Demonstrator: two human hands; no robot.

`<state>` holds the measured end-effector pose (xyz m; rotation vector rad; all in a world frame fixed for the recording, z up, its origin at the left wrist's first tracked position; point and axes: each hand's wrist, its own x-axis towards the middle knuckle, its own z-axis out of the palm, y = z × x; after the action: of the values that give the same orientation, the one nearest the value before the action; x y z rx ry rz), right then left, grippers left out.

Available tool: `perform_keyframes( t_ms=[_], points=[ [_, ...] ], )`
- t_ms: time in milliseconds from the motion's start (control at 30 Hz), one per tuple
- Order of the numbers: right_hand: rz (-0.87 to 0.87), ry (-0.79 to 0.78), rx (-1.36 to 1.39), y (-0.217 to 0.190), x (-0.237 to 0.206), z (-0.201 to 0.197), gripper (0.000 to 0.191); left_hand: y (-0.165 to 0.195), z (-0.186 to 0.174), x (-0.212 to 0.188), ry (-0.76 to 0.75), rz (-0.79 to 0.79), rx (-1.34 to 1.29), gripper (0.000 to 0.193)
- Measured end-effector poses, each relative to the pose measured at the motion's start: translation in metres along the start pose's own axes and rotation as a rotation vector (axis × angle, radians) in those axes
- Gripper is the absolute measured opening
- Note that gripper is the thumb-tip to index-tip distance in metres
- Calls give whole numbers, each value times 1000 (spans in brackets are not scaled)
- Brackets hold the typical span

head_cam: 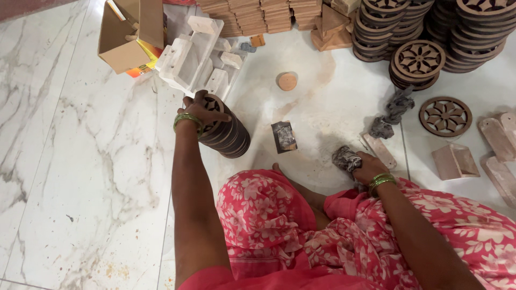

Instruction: The person sits on the floor and wipes decorative wooden medallions one at a time with a gray cloth, rubbing both faces of each piece, then stacks the wiped medallions on the floor beside them.

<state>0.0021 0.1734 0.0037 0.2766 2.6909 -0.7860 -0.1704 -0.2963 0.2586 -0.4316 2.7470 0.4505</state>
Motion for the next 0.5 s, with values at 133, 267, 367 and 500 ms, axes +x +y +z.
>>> perform_keyframes(
  t_ms=[133,267,367,500],
  points=[
    [17,-6,-11,-2,-1,1,60,-4,1,1,-6,20,-64,131],
    [9,-7,-24,-4,-2,2,56,-3,6,1,15,21,48,133],
    [-13,4,-29,-6,-3,3,55,-3,7,0,33,28,0,140],
    [-21,17,-12,-8,-3,3,54,6,25,-4,251,147,63,129]
  ],
)
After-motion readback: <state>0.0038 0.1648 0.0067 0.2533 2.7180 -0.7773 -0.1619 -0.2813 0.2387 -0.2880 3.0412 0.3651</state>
